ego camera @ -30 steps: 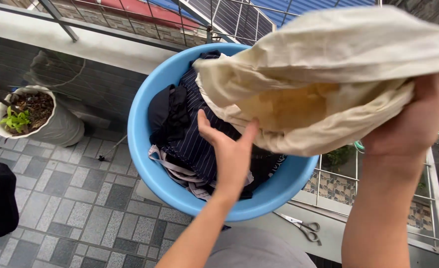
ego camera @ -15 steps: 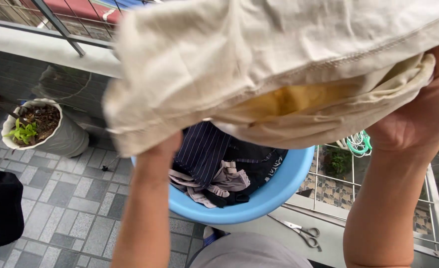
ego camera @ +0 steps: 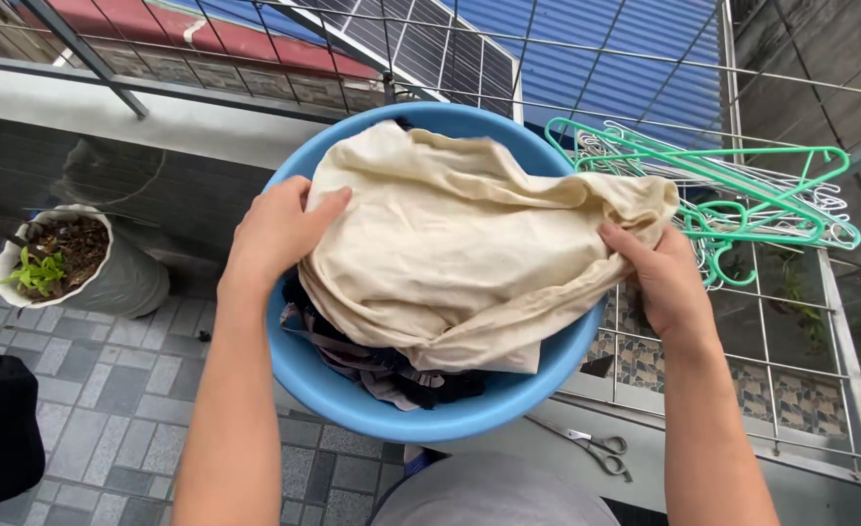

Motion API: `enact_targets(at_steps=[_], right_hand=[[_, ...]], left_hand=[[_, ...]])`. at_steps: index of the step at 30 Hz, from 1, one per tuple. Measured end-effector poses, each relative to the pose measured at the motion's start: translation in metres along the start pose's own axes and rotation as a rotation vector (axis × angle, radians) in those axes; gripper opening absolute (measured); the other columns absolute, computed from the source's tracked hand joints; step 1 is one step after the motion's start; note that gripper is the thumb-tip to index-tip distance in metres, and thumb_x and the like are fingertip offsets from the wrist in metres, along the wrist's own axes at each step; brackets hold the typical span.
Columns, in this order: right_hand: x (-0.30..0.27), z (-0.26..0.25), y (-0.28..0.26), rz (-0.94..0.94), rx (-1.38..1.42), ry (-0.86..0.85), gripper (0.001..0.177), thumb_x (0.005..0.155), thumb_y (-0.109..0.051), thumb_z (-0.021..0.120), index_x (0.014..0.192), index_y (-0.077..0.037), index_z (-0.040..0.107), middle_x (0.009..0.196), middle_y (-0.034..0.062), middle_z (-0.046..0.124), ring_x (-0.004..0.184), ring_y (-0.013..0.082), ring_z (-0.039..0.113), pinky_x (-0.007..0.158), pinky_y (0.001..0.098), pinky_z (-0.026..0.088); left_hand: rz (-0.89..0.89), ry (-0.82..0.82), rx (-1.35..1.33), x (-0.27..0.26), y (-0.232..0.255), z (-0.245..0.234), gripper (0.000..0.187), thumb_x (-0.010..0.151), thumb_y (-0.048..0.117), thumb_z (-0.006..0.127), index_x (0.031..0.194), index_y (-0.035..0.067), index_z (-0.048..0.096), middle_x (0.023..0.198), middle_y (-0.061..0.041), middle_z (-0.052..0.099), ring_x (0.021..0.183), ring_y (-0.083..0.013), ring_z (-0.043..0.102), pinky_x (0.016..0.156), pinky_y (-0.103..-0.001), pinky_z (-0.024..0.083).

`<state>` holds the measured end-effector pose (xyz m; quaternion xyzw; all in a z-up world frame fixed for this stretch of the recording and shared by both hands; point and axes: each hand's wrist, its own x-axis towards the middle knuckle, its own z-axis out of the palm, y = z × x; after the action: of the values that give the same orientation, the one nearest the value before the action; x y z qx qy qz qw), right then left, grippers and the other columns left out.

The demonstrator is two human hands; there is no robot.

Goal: Hanging clothes on hangers and trimming loose threads with scissors

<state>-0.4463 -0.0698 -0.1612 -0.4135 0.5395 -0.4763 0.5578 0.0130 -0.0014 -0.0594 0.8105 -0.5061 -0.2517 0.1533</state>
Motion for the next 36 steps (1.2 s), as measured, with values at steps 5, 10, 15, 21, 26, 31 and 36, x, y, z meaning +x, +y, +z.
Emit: enact_targets(at_steps=[5, 10, 15, 21, 26, 31, 36], right_hand=[[-0.024, 0.003, -0.037, -0.644, -0.655, 0.196, 0.073, 0.113, -0.005, 0.080, 0.172, 0.002, 0.038, 0.155, 0.0239, 0.044, 0.141, 0.0380, 0.060, 0.119, 0.0516, 0.048], [-0.029, 0.047, -0.068, -0.857, -0.827, 0.052, 0.040, 0.118, -0.007, 0.076, 0.155, 0.005, 0.067, 0.148, 0.0235, 0.066, 0.142, 0.0394, 0.061, 0.123, 0.0508, 0.047], [0.010, 0.073, -0.056, -0.640, -1.106, -0.144, 0.080, 0.107, -0.040, 0.083, 0.171, 0.001, 0.057, 0.151, 0.0226, 0.062, 0.144, 0.0423, 0.050, 0.122, 0.0557, 0.039], [0.038, 0.083, -0.046, -0.706, -1.142, -0.119, 0.020, 0.124, -0.021, 0.065, 0.106, -0.012, 0.061, 0.105, 0.0088, 0.074, 0.102, 0.0407, 0.062, 0.097, 0.0552, 0.042], [0.019, 0.052, -0.083, -0.849, -0.673, 0.112, 0.017, 0.138, -0.015, 0.053, 0.127, -0.003, 0.056, 0.116, 0.0121, 0.062, 0.108, 0.0286, 0.060, 0.095, 0.0461, 0.048], [0.005, 0.016, -0.090, -0.953, -0.666, 0.213, 0.018, 0.146, -0.007, 0.055, 0.133, 0.004, 0.060, 0.121, 0.0158, 0.061, 0.107, 0.0270, 0.058, 0.092, 0.0420, 0.049], [-0.007, -0.018, -0.086, -0.757, -0.828, 0.287, 0.020, 0.145, -0.007, 0.067, 0.127, -0.002, 0.067, 0.103, 0.0053, 0.058, 0.089, 0.0171, 0.049, 0.080, 0.0405, 0.042]], left_hand=[[0.241, 0.432, -0.141, -0.047, 0.012, 0.021, 0.062, 0.113, 0.045, 0.072, 0.161, 0.008, 0.057, 0.158, -0.016, 0.058, 0.145, -0.0396, 0.059, 0.103, -0.065, 0.053], [0.302, 0.478, -0.501, -0.109, 0.021, 0.050, 0.077, 0.113, 0.037, 0.072, 0.173, 0.006, 0.036, 0.172, -0.022, 0.038, 0.160, -0.0389, 0.047, 0.129, -0.054, 0.046], [0.056, 0.309, -0.618, -0.145, 0.008, 0.068, 0.118, 0.098, 0.050, 0.080, 0.180, 0.007, 0.007, 0.186, -0.023, 0.012, 0.178, -0.0332, 0.024, 0.136, -0.055, 0.039], [0.019, 0.050, -0.665, -0.146, -0.002, 0.078, 0.067, 0.103, 0.047, 0.072, 0.162, 0.013, 0.067, 0.153, -0.008, 0.073, 0.152, -0.0230, 0.065, 0.126, -0.039, 0.046], [0.439, 0.687, -0.505, -0.126, 0.012, 0.010, 0.039, 0.128, 0.015, 0.060, 0.156, -0.011, 0.058, 0.149, -0.029, 0.075, 0.132, -0.0357, 0.074, 0.117, -0.047, 0.055], [0.830, 0.942, -0.392, -0.096, 0.067, -0.052, 0.017, 0.141, 0.008, 0.050, 0.149, -0.006, 0.052, 0.140, -0.025, 0.061, 0.133, -0.0389, 0.062, 0.122, -0.050, 0.050], [0.864, 0.607, -0.401, -0.031, 0.097, -0.016, 0.065, 0.132, 0.051, 0.052, 0.170, 0.000, 0.036, 0.179, -0.028, 0.057, 0.170, -0.0452, 0.056, 0.145, -0.052, 0.042]])
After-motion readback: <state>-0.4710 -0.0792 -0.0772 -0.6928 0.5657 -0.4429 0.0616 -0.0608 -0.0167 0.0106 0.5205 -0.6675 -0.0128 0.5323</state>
